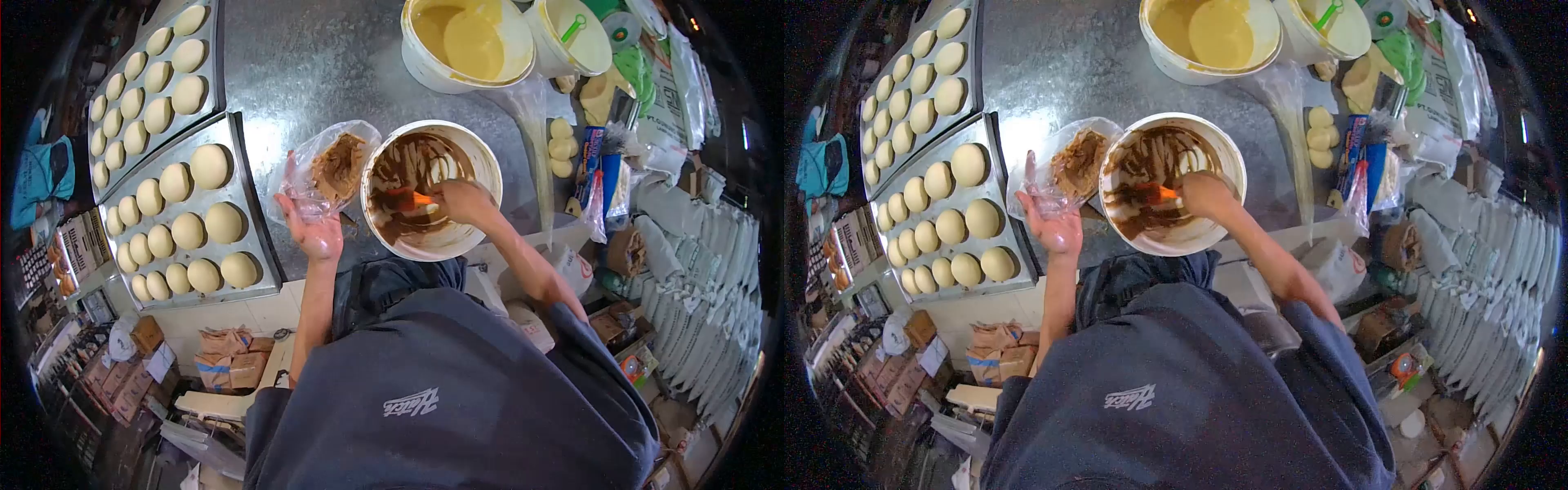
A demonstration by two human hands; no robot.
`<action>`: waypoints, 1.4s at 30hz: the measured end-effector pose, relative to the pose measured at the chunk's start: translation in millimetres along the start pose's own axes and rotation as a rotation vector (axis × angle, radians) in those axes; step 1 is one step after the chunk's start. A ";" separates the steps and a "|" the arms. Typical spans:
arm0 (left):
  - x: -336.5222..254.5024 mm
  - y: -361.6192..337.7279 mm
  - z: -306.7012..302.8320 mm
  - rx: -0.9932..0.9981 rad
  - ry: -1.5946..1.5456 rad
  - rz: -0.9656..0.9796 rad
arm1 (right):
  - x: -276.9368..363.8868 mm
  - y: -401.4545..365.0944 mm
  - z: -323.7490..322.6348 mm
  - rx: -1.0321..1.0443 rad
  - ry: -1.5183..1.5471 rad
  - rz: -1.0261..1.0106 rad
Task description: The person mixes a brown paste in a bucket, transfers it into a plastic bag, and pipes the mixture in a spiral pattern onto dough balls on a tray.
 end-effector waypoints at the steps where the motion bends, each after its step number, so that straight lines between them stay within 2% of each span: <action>1: -0.5 -2.8 0.6 -0.017 0.017 0.000 | -6.0 10.9 8.3 0.020 0.031 0.006; 3: -0.5 -5.9 -0.7 -0.035 0.043 -0.005 | -3.4 30.6 11.5 0.053 0.096 0.014; 4: -0.2 -6.2 -1.9 -0.035 0.050 -0.009 | -0.3 30.4 1.2 0.195 0.258 -0.004; 7: -1.6 -6.8 1.7 -0.028 0.063 -0.018 | 11.4 16.4 -26.5 0.246 0.403 0.061; 8: -2.2 -5.7 3.9 -0.020 0.063 -0.023 | 18.8 15.7 -34.4 0.213 0.315 -0.127; 11: 0.6 -2.6 -0.5 0.012 0.091 -0.030 | 20.3 -14.8 -52.1 0.419 0.690 -0.017; 14: -3.6 -2.0 -2.9 0.045 0.108 -0.059 | 46.2 -48.2 -83.0 0.357 0.840 0.027; 17: -3.6 -3.1 -2.7 0.037 0.111 -0.034 | 89.0 -44.6 -88.2 -0.285 0.571 -0.358; 18: -4.6 -4.2 0.3 0.060 0.093 -0.044 | 106.9 -44.7 -83.0 -0.426 0.418 -0.341; 19: -7.2 -4.4 1.1 0.045 0.082 -0.050 | 126.3 -45.3 -77.7 -0.411 0.272 -0.239; 21: -12.4 -0.4 2.8 0.019 0.058 -0.070 | 154.6 -35.9 -47.7 -0.554 0.031 -0.248; 24: -20.4 11.1 -9.1 0.066 0.085 -0.046 | 162.5 -79.3 -41.4 -0.561 0.006 -0.294; 25: -23.0 14.8 -10.7 0.082 0.088 -0.036 | 152.8 -98.5 -51.2 -0.530 0.031 -0.240; 26: -25.5 15.6 -7.5 0.074 0.012 -0.045 | 138.7 -117.5 -63.8 -0.498 0.053 -0.184; 28: -30.4 20.4 -9.6 0.090 0.024 -0.059 | 100.9 -142.0 -80.9 -0.504 0.159 0.107; 31: -37.6 27.4 -8.7 0.117 0.083 -0.043 | 43.6 -124.5 -62.8 -0.383 0.149 0.298; 34: -59.4 23.3 14.1 0.190 0.197 -0.019 | 36.4 -116.2 -54.7 -0.803 -0.014 0.110; 37: -93.9 11.6 43.1 0.248 0.299 -0.057 | 54.6 -113.0 -62.8 -0.925 0.226 -0.010; 40: -137.7 -19.4 89.9 0.248 0.311 0.001 | 78.8 -91.8 -62.8 -0.914 0.193 -0.231; 42: -169.6 -46.9 122.6 0.314 0.326 0.036 | 104.9 -83.6 -70.2 -0.742 0.504 -0.378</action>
Point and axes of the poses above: each hand's wrist, its own y-axis towards the middle knuckle, its own z-axis out of the palm, x = y × z, the point moved 6 cm from there along y, towards the middle knuckle, and after that the axes turned 5 degrees about y, right-handed, at the moved point
